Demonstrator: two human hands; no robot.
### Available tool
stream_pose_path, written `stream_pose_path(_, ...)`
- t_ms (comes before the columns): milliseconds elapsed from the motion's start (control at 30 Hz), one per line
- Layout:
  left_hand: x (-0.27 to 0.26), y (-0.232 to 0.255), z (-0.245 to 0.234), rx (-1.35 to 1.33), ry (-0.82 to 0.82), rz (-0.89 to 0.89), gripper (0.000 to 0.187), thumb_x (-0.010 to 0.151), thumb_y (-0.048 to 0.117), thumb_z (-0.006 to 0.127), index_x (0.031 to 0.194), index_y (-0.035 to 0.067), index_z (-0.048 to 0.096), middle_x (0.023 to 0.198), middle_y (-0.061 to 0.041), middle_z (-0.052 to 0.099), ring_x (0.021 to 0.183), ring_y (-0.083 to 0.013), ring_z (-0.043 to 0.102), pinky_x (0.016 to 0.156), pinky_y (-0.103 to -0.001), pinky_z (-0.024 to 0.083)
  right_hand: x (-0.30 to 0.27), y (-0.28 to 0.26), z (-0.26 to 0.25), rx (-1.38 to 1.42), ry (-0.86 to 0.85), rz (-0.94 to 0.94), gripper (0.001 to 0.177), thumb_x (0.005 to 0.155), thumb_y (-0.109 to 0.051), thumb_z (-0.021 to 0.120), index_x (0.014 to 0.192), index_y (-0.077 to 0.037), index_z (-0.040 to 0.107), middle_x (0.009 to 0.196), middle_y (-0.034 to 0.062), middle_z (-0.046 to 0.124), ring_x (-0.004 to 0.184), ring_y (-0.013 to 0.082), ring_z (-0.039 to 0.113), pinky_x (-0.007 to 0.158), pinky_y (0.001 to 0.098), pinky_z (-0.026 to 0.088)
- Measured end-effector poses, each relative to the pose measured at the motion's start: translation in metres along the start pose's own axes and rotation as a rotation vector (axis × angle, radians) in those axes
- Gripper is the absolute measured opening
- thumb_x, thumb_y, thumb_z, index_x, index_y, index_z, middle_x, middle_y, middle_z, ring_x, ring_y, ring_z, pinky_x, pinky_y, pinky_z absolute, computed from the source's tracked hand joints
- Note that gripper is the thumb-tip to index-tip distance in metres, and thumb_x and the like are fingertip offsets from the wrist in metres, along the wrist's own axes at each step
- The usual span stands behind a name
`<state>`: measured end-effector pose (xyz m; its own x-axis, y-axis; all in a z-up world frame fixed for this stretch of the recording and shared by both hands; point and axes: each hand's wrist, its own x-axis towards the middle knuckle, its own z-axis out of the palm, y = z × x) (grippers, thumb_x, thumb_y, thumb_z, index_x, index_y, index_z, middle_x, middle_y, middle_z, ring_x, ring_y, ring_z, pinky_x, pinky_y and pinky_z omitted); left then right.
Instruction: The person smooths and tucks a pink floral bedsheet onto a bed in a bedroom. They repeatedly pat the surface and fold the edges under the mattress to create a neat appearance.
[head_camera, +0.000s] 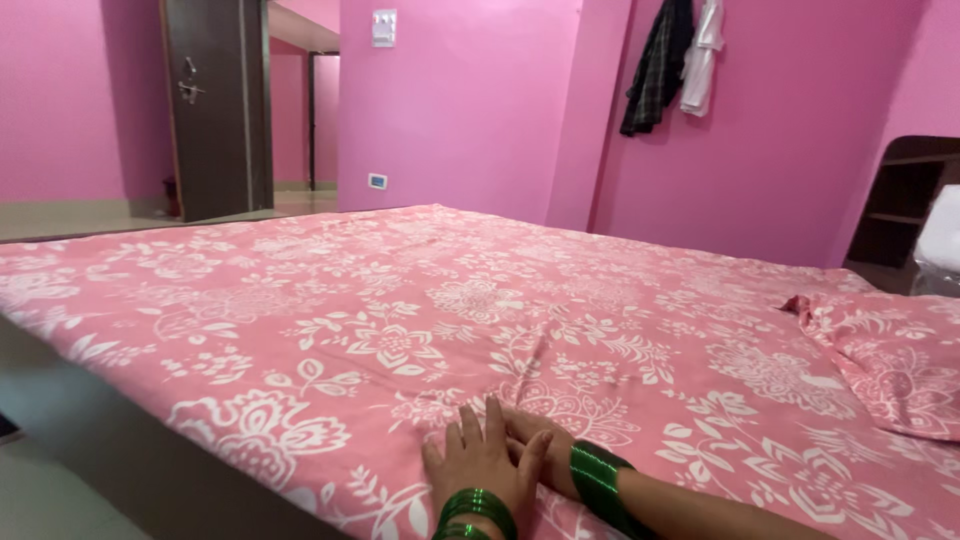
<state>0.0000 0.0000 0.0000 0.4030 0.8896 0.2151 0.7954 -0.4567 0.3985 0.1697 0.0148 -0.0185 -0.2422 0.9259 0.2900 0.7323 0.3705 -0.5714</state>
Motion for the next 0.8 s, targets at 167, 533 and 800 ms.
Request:
stream_pose_path(167,-0.013,0.023,-0.06,-0.033,0.05,-0.003,0.094,0.09,0.082,0.029,0.161,0.02,0.023,0.165,-0.014,0.026,0.152,-0.0302,0.026,0.121,-0.057,0.014,-0.056,-0.095,-0.032,0.03,-0.092,-0.178,0.057,0.098,-0.019,0.055,0.15,0.001,0.046,0.155,0.0181,0.053,0.144,0.0281,0.051,0.12,0.0387,0.038)
stream_pose_path(533,-0.014,0.0,-0.074,0.122,0.066,-0.046,0.058,0.1,0.06,0.04,0.131,0.016,0.062,0.145,-0.014,0.05,0.145,-0.0315,0.034,0.118,-0.069,0.012,-0.116,-0.085,-0.045,-0.12,0.024,0.031,0.066,0.098,-0.039,0.054,0.154,-0.007,0.04,0.163,0.015,0.039,0.153,0.0266,0.036,0.121,0.0397,0.029)
stream_pose_path(800,-0.012,-0.02,-0.082,0.092,0.27,-0.087,0.036,0.092,0.046,0.063,0.109,0.016,0.074,0.111,-0.006,0.069,0.117,-0.0246,0.06,0.114,-0.058,0.029,-0.115,-0.071,-0.037,-0.277,0.07,-0.076,0.061,0.094,-0.04,0.062,0.147,-0.01,0.052,0.155,0.0136,0.051,0.147,0.0285,0.044,0.118,0.0416,0.033)
